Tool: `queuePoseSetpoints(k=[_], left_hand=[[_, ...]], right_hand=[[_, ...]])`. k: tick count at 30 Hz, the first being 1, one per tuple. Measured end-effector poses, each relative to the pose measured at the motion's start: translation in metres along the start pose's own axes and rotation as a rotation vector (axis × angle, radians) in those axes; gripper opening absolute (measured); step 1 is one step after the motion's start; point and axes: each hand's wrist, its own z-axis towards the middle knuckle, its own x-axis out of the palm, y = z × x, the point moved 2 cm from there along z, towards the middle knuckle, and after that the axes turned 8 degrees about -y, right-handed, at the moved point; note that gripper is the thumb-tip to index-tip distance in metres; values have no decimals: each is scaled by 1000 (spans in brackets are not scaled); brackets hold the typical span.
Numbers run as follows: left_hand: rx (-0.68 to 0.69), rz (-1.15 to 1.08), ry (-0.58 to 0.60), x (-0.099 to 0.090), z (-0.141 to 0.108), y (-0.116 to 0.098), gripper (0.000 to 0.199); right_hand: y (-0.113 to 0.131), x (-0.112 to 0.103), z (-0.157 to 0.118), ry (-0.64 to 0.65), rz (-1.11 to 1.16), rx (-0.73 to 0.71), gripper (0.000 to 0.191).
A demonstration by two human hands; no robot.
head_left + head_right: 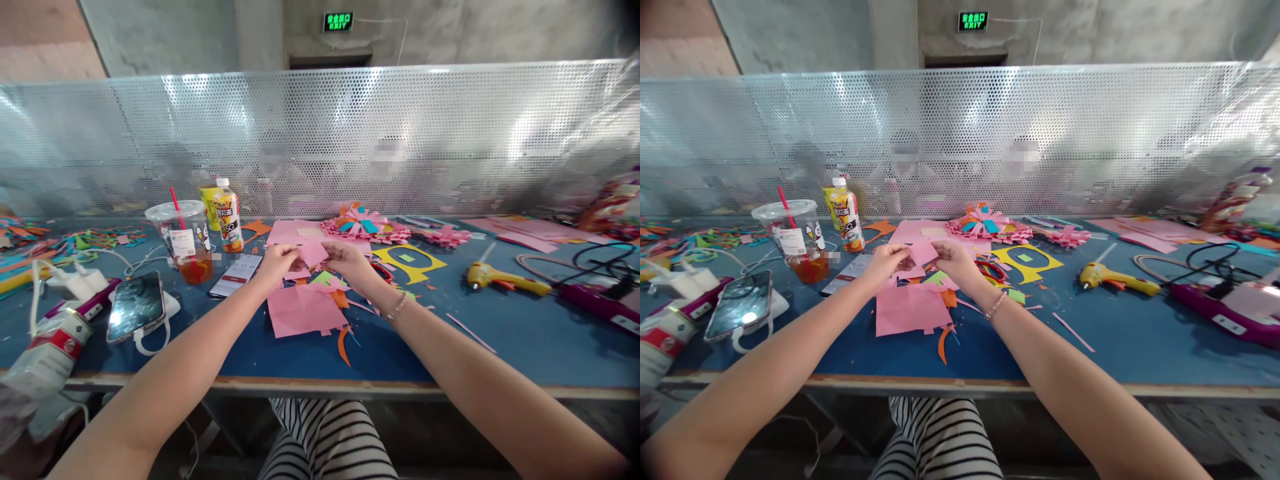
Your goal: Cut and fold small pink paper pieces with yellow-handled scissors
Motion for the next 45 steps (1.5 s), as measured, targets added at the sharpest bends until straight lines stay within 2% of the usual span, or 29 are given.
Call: queuePoseSetpoints(k=[7, 11, 15, 18, 21, 23, 25, 27, 33, 39, 45], left_hand=[[-56, -142, -78, -3, -1, -2, 8], [-73, -141, -65, -1, -3, -3, 4], [-51, -131, -22, 1, -5, -3, 5], [-68, -220, 55, 2, -6, -3, 10], [-175, -362, 152, 3, -5, -2, 14], [-247, -395, 183, 4, -5, 1, 19], [-288, -346, 140, 4, -4, 4, 10], [-334, -306, 141, 6, -4, 8, 9], [-265, -418, 131, 5, -5, 0, 22], [-222, -462, 169, 4, -5, -3, 17], [-218, -535, 198, 5, -8, -5, 13]], right_hand=[[2, 0, -4, -67, 148, 91, 27], [3, 1, -5, -71, 108, 67, 23], [3, 1, -3, -45, -5, -21, 19], [3, -1, -2, -60, -86, -58, 13], [6, -4, -1, -117, -166, -134, 12], [9, -6, -1, -168, -215, -259, 16], [11, -8, -1, -217, -247, -373, 17], [11, -9, -1, -222, -257, -416, 17], [14, -6, -4, -144, -219, -343, 19], [19, 1, -12, -85, -105, -186, 20], [18, 1, -14, -27, 0, -202, 23]])
